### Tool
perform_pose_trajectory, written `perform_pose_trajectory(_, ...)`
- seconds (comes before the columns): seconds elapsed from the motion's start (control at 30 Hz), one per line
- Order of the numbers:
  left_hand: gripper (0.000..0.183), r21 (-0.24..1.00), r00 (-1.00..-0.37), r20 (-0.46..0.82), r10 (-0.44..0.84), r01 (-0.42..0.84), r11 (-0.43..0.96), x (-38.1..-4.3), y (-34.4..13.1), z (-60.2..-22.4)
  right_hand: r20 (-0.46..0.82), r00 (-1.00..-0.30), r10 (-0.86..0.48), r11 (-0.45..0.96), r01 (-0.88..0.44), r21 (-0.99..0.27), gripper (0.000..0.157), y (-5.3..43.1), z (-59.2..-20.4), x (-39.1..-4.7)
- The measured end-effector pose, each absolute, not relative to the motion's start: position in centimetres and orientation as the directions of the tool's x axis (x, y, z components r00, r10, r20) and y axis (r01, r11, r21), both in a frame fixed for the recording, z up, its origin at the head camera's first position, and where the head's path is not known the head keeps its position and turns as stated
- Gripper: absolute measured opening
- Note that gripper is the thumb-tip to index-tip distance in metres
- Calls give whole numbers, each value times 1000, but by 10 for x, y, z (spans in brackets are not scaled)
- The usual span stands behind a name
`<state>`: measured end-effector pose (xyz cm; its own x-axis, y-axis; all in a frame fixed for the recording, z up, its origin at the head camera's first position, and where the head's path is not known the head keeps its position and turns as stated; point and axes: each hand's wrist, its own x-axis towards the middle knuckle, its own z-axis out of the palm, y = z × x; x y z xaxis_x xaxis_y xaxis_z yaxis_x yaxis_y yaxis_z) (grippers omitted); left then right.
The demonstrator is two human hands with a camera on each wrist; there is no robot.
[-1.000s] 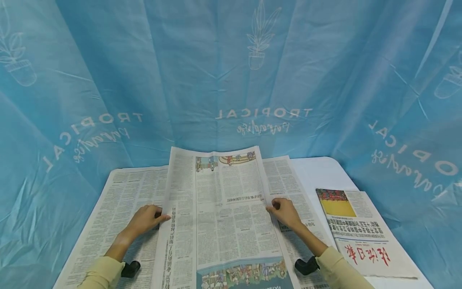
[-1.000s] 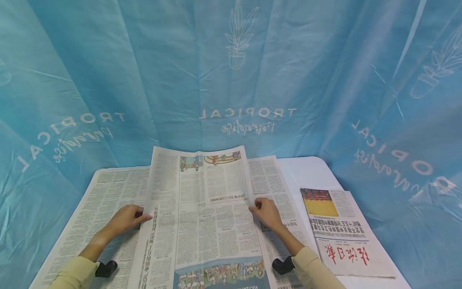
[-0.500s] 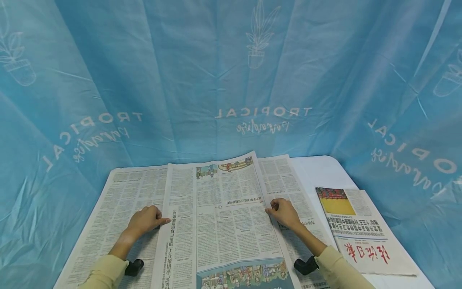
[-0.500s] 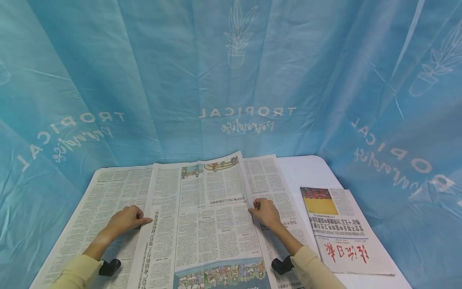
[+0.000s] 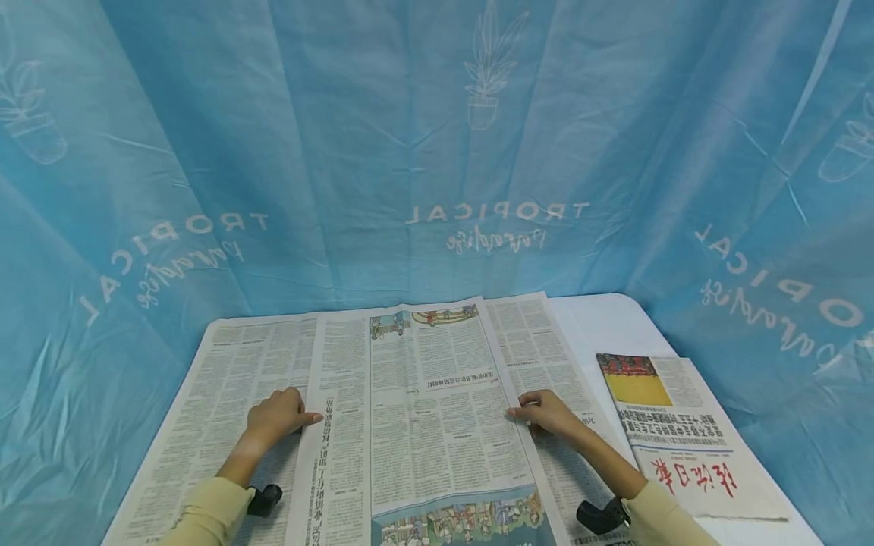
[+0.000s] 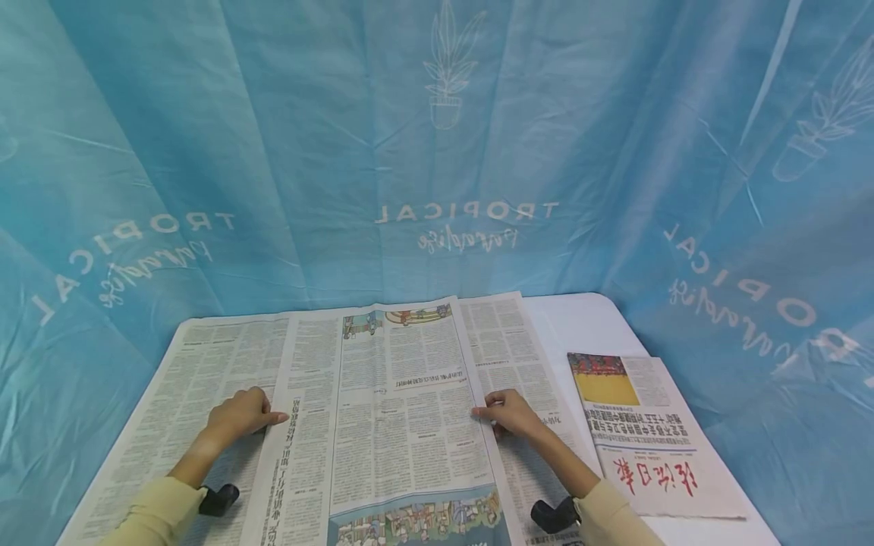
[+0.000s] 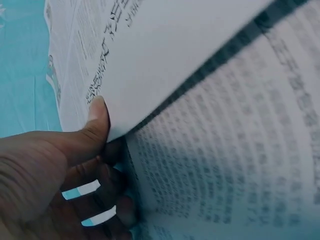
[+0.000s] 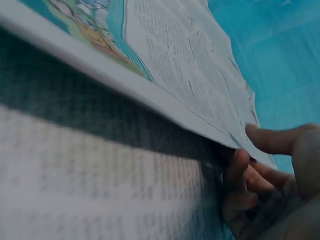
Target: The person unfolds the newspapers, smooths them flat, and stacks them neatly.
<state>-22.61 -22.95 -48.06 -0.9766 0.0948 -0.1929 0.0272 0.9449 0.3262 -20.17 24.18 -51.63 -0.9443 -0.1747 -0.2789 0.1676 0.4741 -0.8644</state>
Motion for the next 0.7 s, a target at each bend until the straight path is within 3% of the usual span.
perform_pose_trajectory(0.2,37,262,-966,-254,53,-16,965,-228,-227,-472,-317,-871,-375,380,167,-910,32,258,-515,-188)
perform_pose_trajectory(0.43,41,224,-971,-235,31,-23,974,-228,-221,-473,-274,-871,-408,345,131,-930,32,266,-526,-186)
perform_pose_trajectory(0.57,45,218,-989,-116,92,65,974,-231,-203,-475,-246,-880,-406,326,112,-939,32,268,-530,-184)
perform_pose_trajectory(0.7,28,328,-973,-38,227,203,923,-237,-169,-479,-233,-889,-393,312,109,-944,33,266,-533,-182)
